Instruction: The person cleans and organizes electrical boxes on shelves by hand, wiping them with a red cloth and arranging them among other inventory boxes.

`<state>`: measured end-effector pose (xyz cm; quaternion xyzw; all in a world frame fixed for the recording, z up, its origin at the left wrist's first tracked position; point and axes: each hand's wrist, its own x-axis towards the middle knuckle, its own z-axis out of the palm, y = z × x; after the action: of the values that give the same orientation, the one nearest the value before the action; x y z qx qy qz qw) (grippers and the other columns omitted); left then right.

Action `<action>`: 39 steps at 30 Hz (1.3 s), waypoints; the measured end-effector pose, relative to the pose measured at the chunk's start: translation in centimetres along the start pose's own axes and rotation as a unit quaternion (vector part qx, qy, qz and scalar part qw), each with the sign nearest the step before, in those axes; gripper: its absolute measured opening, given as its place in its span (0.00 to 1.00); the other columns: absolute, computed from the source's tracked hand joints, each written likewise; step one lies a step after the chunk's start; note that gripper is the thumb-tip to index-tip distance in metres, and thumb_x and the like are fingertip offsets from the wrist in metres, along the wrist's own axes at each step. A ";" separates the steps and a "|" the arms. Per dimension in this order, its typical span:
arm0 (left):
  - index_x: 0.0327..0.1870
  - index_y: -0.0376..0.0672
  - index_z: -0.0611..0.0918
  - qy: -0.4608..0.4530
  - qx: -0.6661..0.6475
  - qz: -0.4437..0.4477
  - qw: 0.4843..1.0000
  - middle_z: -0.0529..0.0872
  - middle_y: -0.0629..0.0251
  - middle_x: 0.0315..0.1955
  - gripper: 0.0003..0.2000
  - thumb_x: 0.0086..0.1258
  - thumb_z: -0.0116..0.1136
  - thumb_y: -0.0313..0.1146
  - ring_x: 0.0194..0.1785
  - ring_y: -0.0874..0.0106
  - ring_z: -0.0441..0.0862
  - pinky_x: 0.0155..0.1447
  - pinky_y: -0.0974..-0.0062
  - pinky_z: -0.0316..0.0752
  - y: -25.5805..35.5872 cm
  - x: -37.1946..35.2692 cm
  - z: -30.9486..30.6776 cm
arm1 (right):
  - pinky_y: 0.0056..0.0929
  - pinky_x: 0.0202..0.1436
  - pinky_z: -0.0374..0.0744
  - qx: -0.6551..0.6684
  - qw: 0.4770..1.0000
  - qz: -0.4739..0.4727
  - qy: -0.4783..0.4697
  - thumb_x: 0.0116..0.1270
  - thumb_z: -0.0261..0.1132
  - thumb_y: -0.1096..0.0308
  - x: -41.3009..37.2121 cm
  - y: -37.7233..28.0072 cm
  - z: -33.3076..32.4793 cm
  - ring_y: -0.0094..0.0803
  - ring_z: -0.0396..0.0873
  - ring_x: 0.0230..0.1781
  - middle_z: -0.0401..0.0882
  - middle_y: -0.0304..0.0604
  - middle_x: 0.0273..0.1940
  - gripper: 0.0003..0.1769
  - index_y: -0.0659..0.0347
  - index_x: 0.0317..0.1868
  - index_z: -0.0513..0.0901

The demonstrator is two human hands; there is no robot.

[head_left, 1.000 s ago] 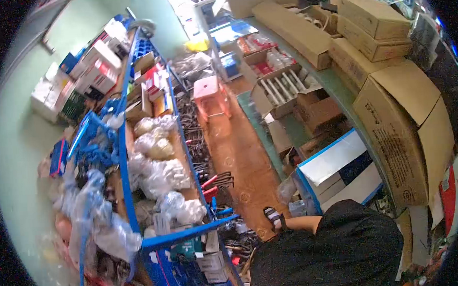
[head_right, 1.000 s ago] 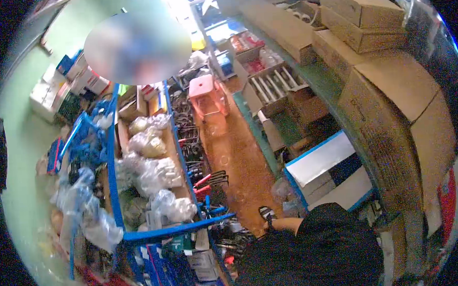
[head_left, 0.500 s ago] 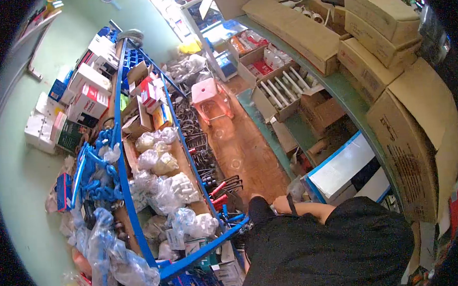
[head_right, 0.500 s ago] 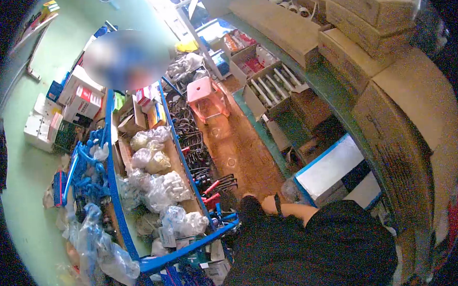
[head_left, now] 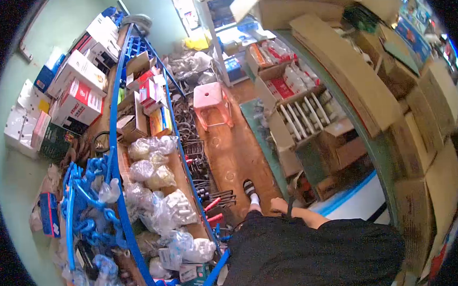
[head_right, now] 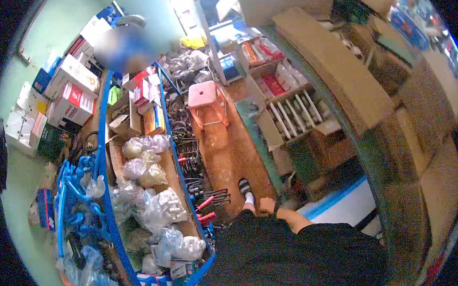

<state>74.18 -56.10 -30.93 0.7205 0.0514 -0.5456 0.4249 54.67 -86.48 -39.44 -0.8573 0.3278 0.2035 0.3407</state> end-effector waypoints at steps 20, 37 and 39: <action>0.55 0.46 0.81 0.031 -0.047 0.025 0.998 0.82 0.68 0.39 0.13 0.77 0.54 0.42 0.37 0.74 0.78 0.35 0.70 0.75 17.0 12.2 -1.8 | 0.42 0.53 0.82 0.154 0.970 0.131 0.133 0.61 0.65 0.55 18.2 -0.3 -18.9 0.48 0.86 0.47 0.89 0.50 0.43 0.16 0.54 0.44 0.89; 0.53 0.45 0.82 0.068 -0.049 -0.021 0.996 0.82 0.69 0.37 0.13 0.78 0.53 0.41 0.34 0.74 0.78 0.33 0.69 0.75 31.4 24.0 -2.0 | 0.44 0.59 0.81 0.112 0.989 0.065 -0.073 0.61 0.61 0.52 37.8 0.3 -30.0 0.49 0.85 0.53 0.88 0.51 0.50 0.22 0.55 0.48 0.90; 0.52 0.45 0.82 0.065 -0.049 -0.018 0.997 0.82 0.69 0.36 0.12 0.78 0.53 0.41 0.34 0.74 0.78 0.33 0.69 0.75 33.7 25.9 -1.2 | 0.45 0.56 0.81 0.091 0.989 0.088 -0.074 0.60 0.62 0.52 38.5 0.1 -31.1 0.49 0.85 0.52 0.88 0.51 0.49 0.22 0.54 0.47 0.91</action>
<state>103.56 -86.69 -33.68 0.7315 0.1190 -0.5022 0.4457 85.56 -125.15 -40.19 -0.7733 0.3926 0.2650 0.4216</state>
